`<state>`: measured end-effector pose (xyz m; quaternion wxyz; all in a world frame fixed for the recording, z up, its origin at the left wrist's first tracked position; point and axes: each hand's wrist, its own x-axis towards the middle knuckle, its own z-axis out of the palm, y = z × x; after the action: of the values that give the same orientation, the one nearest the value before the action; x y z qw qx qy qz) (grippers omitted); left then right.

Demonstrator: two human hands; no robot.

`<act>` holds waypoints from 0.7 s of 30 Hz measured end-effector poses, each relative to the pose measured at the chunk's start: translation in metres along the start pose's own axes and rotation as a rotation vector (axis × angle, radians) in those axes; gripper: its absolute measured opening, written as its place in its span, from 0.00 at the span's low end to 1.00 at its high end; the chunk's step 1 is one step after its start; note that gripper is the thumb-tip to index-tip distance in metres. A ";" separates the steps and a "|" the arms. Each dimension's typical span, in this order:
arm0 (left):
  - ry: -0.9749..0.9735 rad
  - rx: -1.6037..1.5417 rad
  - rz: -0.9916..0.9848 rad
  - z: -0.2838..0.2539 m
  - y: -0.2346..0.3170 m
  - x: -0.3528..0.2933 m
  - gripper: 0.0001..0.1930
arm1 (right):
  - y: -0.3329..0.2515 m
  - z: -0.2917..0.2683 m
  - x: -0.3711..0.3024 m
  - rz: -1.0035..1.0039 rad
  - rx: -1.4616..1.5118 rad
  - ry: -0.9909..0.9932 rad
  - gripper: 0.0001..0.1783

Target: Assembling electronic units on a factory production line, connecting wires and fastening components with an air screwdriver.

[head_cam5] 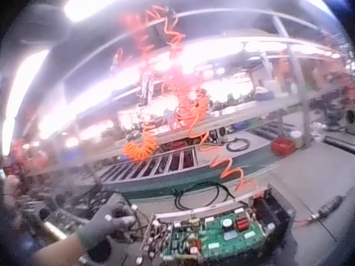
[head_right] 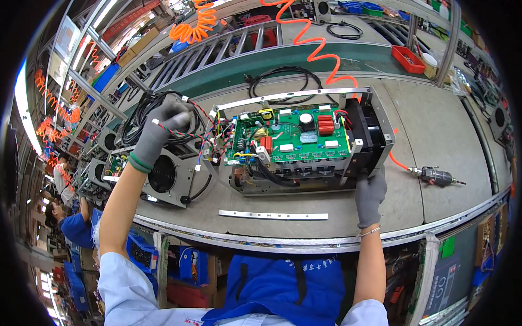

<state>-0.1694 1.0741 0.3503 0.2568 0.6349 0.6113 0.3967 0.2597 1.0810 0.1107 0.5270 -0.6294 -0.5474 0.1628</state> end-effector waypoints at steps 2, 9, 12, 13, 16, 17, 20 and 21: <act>-0.163 0.229 0.185 0.018 0.011 -0.004 0.07 | 0.001 0.000 0.000 0.010 -0.015 0.006 0.14; -0.357 0.845 0.437 0.023 0.041 0.001 0.12 | 0.001 -0.001 0.000 0.015 -0.002 0.001 0.14; -0.452 0.851 0.355 0.024 0.054 0.005 0.13 | 0.000 0.000 -0.001 0.016 0.008 -0.005 0.14; -0.450 0.853 0.353 0.023 0.055 0.007 0.13 | -0.001 -0.001 -0.001 0.004 0.011 -0.008 0.13; -0.562 0.735 0.326 0.016 0.053 0.010 0.12 | 0.004 0.000 -0.001 -0.025 -0.013 0.000 0.14; -0.505 0.685 0.292 0.012 0.054 0.006 0.13 | 0.004 -0.001 0.000 -0.024 -0.012 0.002 0.14; 0.079 0.467 0.247 0.006 0.060 -0.011 0.13 | -0.004 0.000 -0.001 0.020 0.001 -0.002 0.14; 0.317 0.240 0.212 0.003 0.068 -0.020 0.13 | -0.003 0.001 -0.001 0.011 0.012 -0.008 0.14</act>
<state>-0.1269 1.0469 0.4004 0.0371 0.6513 0.6166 0.4407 0.2566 1.0805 0.1125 0.5277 -0.6285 -0.5451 0.1716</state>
